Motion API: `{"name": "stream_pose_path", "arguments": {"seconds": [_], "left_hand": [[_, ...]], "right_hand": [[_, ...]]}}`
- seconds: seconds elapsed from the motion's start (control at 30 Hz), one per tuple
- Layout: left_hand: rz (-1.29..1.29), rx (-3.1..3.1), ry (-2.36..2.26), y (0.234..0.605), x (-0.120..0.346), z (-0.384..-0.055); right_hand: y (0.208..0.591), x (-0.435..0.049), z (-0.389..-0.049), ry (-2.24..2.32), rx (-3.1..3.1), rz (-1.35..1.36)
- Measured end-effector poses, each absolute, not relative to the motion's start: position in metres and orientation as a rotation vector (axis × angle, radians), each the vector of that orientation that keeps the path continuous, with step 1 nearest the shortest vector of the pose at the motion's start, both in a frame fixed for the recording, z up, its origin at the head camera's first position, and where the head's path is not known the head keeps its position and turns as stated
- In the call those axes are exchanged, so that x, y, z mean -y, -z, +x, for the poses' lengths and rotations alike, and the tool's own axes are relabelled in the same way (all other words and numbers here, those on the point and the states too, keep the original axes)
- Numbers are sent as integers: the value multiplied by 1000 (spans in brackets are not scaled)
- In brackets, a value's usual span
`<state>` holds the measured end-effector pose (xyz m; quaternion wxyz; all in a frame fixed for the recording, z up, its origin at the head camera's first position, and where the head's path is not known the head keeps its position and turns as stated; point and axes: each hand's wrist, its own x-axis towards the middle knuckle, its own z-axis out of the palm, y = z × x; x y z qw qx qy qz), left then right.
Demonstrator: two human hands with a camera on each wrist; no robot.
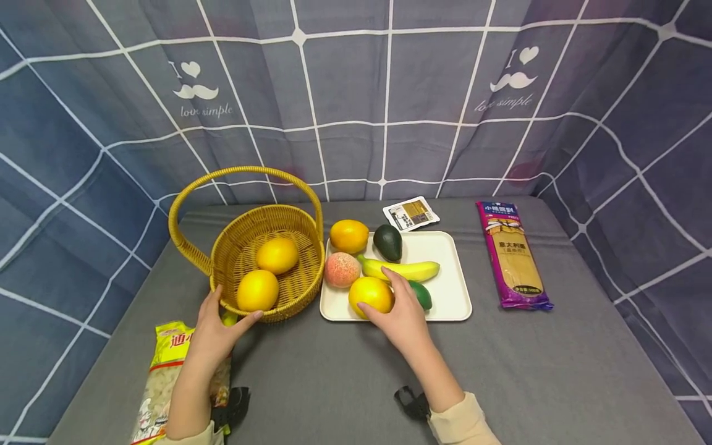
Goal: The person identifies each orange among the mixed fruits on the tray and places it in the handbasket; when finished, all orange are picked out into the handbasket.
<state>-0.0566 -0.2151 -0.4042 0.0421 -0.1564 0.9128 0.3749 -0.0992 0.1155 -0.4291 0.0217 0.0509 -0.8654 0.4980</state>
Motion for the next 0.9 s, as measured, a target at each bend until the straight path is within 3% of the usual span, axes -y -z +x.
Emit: {"name": "stream_pose_path", "arguments": {"seconds": [0.9], "left_hand": [[-489, -2787, -1142, 406, 216, -57]], "right_hand": [[450, -111, -102, -1374, 2751, 180]]}}
